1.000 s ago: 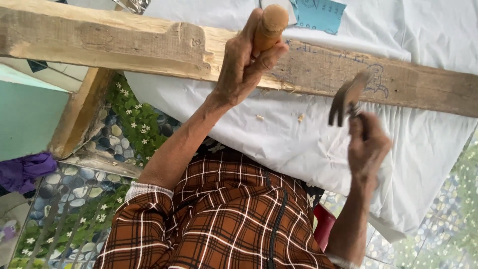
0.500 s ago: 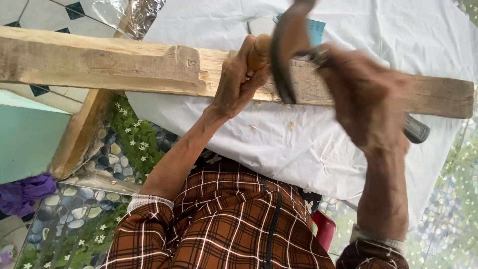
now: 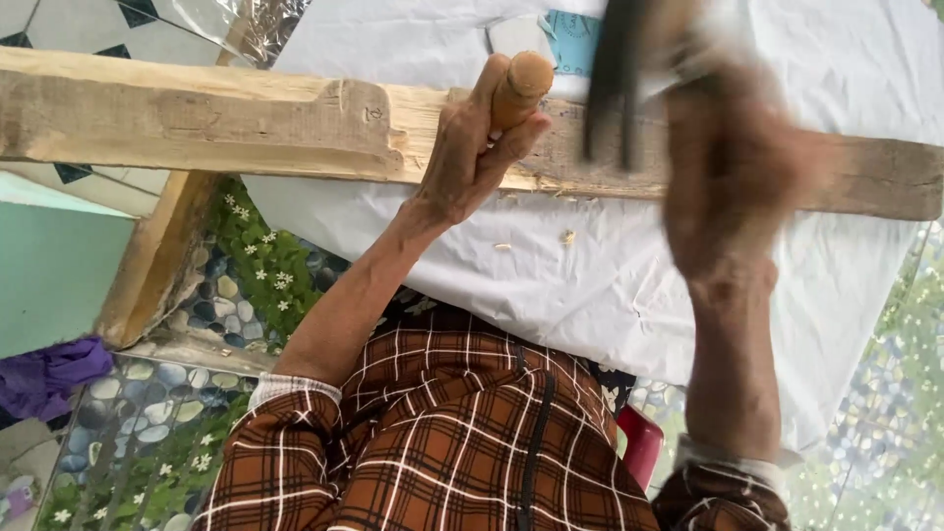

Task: Carving a design into a wooden plank using a hammer and chisel

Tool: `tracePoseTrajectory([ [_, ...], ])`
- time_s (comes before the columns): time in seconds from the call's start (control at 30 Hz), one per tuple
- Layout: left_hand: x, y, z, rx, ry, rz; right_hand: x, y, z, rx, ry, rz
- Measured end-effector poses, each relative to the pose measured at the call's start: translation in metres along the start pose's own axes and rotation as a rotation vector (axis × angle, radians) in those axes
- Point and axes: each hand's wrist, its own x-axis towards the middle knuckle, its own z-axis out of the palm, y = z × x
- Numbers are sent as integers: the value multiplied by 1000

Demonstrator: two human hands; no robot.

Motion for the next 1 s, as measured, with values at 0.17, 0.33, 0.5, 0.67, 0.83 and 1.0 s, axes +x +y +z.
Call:
tracePoseTrajectory([
  [0.17, -5, -20, 4, -154, -39, -11, 1, -5, -9, 48, -414, 40],
  [0.33, 12, -24, 5, -104, 53, 1, -69, 27, -2, 73, -334, 243],
  [0.5, 22, -77, 9, -35, 156, -104, -143, 40, 4, 60, -329, 531],
  [0.67, 43, -128, 2, -138, 262, -16, -193, 36, 2, 53, -309, 832],
  [0.83, 42, -114, -18, -408, 355, -204, -214, 35, -11, -24, -315, 937],
  [1.0, 32, -71, -3, -346, 290, -78, -221, 33, -11, -30, -342, 861],
])
